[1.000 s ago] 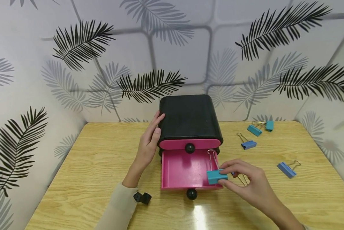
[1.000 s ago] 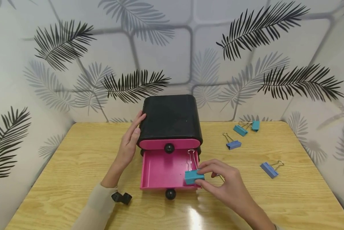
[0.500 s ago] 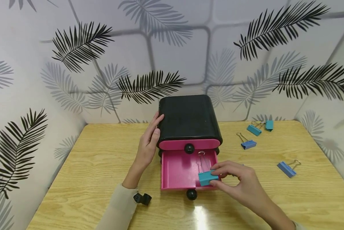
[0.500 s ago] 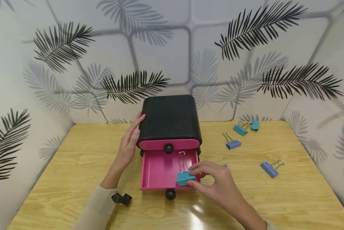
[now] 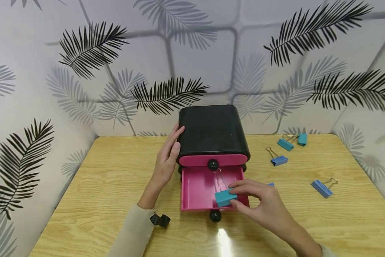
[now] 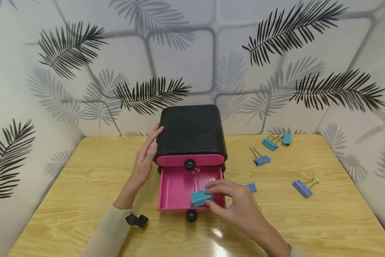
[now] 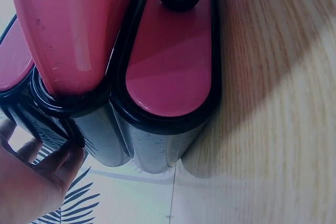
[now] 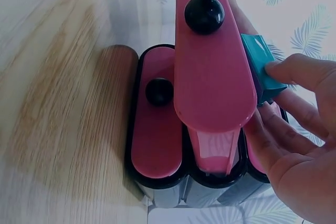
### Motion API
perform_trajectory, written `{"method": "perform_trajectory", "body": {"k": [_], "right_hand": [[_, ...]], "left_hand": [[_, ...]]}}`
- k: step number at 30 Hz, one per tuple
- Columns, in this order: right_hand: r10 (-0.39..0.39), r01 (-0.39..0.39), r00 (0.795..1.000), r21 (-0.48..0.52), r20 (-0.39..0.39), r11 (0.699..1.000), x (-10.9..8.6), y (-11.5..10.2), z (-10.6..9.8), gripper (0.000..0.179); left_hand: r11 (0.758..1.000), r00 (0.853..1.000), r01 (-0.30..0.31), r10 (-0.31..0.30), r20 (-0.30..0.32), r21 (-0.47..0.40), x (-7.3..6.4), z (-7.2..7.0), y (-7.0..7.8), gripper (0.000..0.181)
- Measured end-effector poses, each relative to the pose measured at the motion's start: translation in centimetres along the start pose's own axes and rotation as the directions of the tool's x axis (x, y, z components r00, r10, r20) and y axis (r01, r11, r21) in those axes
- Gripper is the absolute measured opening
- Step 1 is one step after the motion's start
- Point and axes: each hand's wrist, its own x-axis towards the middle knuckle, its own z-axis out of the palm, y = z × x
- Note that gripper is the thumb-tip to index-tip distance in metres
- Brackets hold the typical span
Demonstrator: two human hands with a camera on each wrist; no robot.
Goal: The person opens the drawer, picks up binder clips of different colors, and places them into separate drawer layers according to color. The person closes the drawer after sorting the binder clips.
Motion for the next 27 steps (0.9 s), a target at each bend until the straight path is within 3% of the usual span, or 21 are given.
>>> {"method": "perform_trajectory", "body": {"k": [17,27], "right_hand": [[-0.03,0.028,0.999,-0.032,-0.038,0.999,0.9,-0.8,2.4,0.027],[0.048,-0.047,0.999,0.041,-0.015,0.998,1.4,-1.2,3.8,0.021]], "left_hand": [[1.0,1.0,-0.01,0.01,0.003,0.002,0.1,0.0,0.3,0.047],[1.0,1.0,-0.005,0.005,-0.002,0.003,0.0,0.0,0.3,0.048]]}}
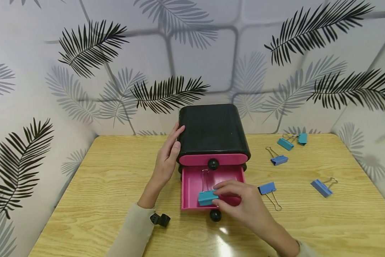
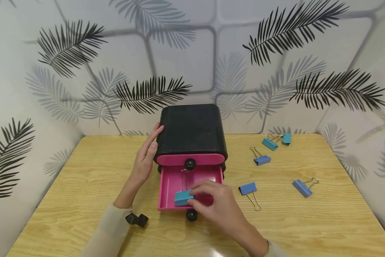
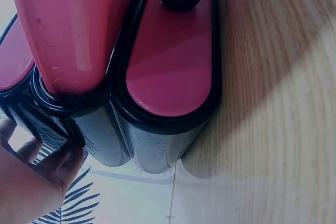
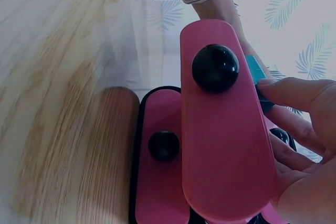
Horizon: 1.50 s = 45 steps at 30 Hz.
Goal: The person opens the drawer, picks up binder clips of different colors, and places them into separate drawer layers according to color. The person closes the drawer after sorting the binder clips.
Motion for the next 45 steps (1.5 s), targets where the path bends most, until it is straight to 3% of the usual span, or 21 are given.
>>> {"method": "perform_trajectory", "body": {"k": [11,25,45], "right_hand": [[0.037,-0.038,0.998,0.009,0.043,0.999,0.6,-0.5,1.0,0.017],[0.032,-0.024,0.99,-0.057,0.134,0.998,1.5,-0.8,1.6,0.014],[0.144,-0.138,0.957,-0.041,0.253,0.99,2.7,-0.6,1.7,0.01]], "left_hand": [[1.0,1.0,0.004,-0.004,0.005,-0.001,0.0,0.0,0.0,0.048],[1.0,1.0,0.0,0.0,0.004,0.004,0.0,-0.1,0.0,0.048],[1.0,1.0,0.007,-0.007,0.009,-0.005,0.0,-0.1,0.0,0.048]]}}
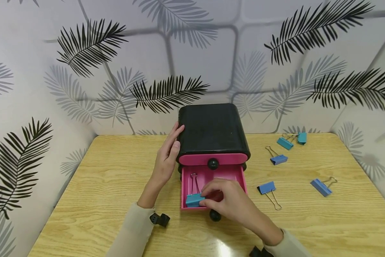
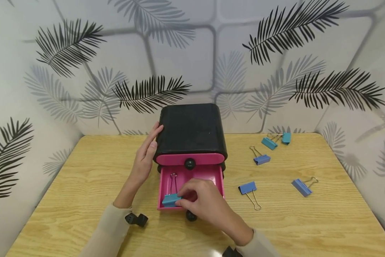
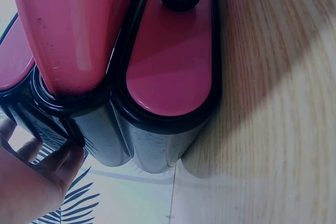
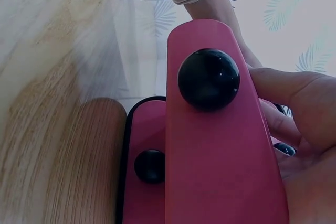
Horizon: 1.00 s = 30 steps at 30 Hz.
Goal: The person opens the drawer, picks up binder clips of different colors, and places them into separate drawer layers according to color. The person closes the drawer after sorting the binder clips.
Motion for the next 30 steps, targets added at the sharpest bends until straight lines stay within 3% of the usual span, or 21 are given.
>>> {"method": "perform_trajectory", "body": {"k": [30], "right_hand": [[0.025,-0.028,0.994,0.02,0.103,0.999,0.5,0.56,-0.24,0.006]], "left_hand": [[1.0,1.0,-0.003,0.003,-0.006,0.007,0.02,0.03,-0.05,0.047]]}}
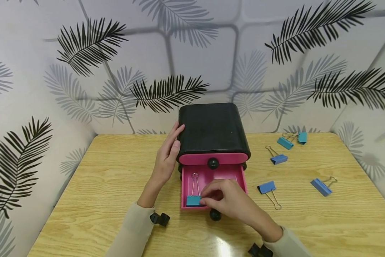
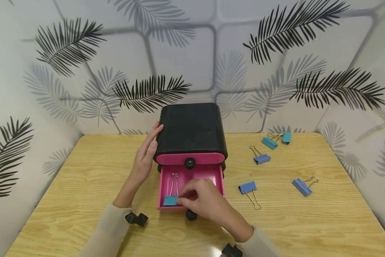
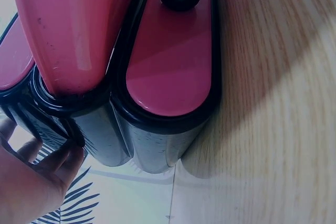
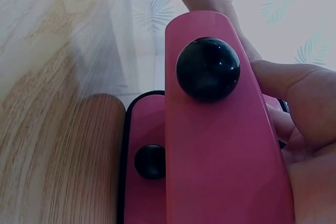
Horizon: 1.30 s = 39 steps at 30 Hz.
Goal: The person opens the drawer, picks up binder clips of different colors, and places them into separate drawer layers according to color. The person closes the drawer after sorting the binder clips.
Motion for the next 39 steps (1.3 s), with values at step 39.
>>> {"method": "perform_trajectory", "body": {"k": [39], "right_hand": [[-0.138,0.135,0.967,-0.026,-0.213,0.99,-1.7,-1.1,-3.7,0.016]], "left_hand": [[1.0,1.0,-0.019,0.019,-0.012,-0.002,0.0,0.1,-0.3,0.047]]}}
